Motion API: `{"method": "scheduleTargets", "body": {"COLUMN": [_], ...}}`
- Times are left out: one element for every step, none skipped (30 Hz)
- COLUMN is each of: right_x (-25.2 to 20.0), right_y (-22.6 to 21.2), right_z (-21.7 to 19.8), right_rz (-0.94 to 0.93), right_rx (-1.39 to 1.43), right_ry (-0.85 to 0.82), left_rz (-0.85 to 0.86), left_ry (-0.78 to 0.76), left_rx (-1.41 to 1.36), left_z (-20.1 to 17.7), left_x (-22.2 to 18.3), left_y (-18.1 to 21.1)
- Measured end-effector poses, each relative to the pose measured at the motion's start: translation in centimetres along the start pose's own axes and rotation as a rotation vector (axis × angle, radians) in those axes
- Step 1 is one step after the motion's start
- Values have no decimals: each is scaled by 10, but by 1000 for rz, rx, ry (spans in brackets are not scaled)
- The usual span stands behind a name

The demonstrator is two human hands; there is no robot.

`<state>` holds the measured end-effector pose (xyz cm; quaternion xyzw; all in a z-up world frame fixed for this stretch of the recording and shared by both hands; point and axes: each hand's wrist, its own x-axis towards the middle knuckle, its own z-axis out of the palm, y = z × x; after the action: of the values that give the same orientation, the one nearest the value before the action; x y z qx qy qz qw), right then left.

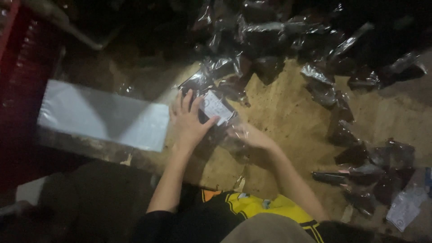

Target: The person places several dark brown food items into plastic bags, applies white labels to the bags, and uses a stapler to seal them.

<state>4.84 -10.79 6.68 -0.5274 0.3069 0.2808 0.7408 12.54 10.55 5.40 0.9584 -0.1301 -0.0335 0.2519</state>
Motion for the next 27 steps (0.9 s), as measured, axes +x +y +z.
{"method": "scheduleTargets", "body": {"right_x": [3, 6, 10, 6, 2, -2, 28, 59, 90, 90, 90, 90, 85, 80, 75, 77, 80, 82, 74, 67, 59, 37, 14, -8, -6, -6, -7], "right_y": [-2, -4, -6, -20, -34, -47, -52, -58, -63, -80, -95, -110, -109, -109, -108, -97, -87, -76, -66, -55, -44, -46, -48, -51, -46, -37, -28], "right_z": [-22, -44, -66, -69, -71, -73, -92, -109, -126, -108, -90, -72, -66, -59, -53, -61, -69, -78, -92, -104, -115, -113, -110, -108, -118, -128, -137], "right_rz": [-9, 2, 13, 12, -167, -349, -350, -578, -810, -814, -624, -420, -421, -461, -501, -501, -583, -664, -663, -603, -538, -537, -402, -265, -268, -293, -317], "right_rx": [3, -292, -588, -589, -686, -770, -771, -893, -1009, -1009, -1222, -1425, -1426, -1401, -1374, -1373, -1413, -1449, -1444, -1115, -789, -788, -941, -1092, -1094, -1218, -1342], "right_ry": [3, -78, -157, -157, 157, 473, 472, 553, 630, 630, 601, 562, 561, 596, 630, 633, 701, 772, 777, 749, 708, 708, 738, 766, 768, 735, 699], "left_rz": [9, -55, -120, -119, -124, -129, -129, -110, -90, -89, 4, 96, 94, 113, 132, 135, 155, 178, 184, 169, 153, 153, 103, 54, 54, 94, 133], "left_ry": [3, -62, -128, -127, -124, -120, -119, -67, -15, -11, 40, 88, 89, 77, 64, 65, -35, -136, -137, -161, -184, -185, -216, -244, -241, -170, -100], "left_rx": [0, 46, 91, 91, 100, 110, 110, 154, 198, 198, 207, 215, 215, 217, 220, 220, 288, 359, 361, 438, 515, 516, 500, 483, 481, 468, 454], "left_z": [-1, -2, -3, -8, -14, -19, -11, -3, 4, 9, 14, 20, 30, 39, 48, 57, 66, 75, 75, 74, 73, 70, 67, 63, 69, 75, 82], "left_x": [3, 5, 8, 15, 22, 27, 37, 47, 57, 68, 79, 88, 103, 117, 132, 142, 152, 163, 166, 168, 170, 171, 170, 171, 175, 176, 175], "left_y": [-1, -3, -4, 1, 7, 11, 12, 12, 12, 17, 23, 28, 29, 30, 31, 29, 28, 27, 33, 39, 44, 52, 60, 69, 64, 60, 55]}}
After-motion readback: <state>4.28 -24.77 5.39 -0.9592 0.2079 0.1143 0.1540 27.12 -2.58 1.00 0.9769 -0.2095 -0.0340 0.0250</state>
